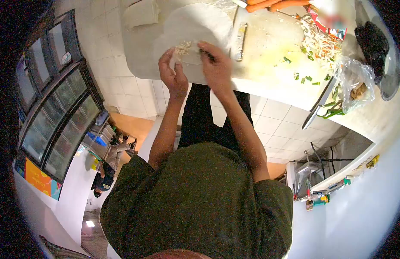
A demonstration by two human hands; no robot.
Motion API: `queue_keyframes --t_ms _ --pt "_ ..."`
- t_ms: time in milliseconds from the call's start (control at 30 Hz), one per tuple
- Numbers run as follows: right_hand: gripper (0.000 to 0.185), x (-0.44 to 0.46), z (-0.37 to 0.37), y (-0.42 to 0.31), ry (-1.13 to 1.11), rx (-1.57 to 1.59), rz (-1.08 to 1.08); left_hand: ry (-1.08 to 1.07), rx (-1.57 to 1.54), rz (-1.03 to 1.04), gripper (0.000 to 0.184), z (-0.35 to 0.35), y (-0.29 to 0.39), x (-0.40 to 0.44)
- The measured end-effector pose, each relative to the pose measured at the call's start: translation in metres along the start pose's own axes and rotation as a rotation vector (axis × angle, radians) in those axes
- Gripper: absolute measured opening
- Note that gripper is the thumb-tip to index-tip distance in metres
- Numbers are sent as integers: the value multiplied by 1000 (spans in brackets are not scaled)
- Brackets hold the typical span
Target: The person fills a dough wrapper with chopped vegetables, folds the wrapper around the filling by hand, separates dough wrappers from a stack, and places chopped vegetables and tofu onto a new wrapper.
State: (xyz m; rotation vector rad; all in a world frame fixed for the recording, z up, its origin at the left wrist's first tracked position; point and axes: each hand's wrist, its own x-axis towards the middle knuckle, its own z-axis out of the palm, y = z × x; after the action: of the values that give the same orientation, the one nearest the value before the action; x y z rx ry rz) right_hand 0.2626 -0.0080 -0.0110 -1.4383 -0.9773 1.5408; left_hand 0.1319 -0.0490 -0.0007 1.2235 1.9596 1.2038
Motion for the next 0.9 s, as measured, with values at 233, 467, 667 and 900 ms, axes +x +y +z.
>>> queue_keyframes --t_ms 233,467,667,900 --pt "50 -7 35 -12 -332 -518 -290 -355 500 311 50 -32 -59 3" --pt "58 -7 8 14 -461 -993 -543 -517 500 376 53 -43 -59 4" --pt "56 2 -20 9 -433 -1116 -623 -394 471 467 49 -45 -53 8" --pt "61 -25 -132 -4 65 -1058 -395 -557 545 530 48 -42 -64 18"
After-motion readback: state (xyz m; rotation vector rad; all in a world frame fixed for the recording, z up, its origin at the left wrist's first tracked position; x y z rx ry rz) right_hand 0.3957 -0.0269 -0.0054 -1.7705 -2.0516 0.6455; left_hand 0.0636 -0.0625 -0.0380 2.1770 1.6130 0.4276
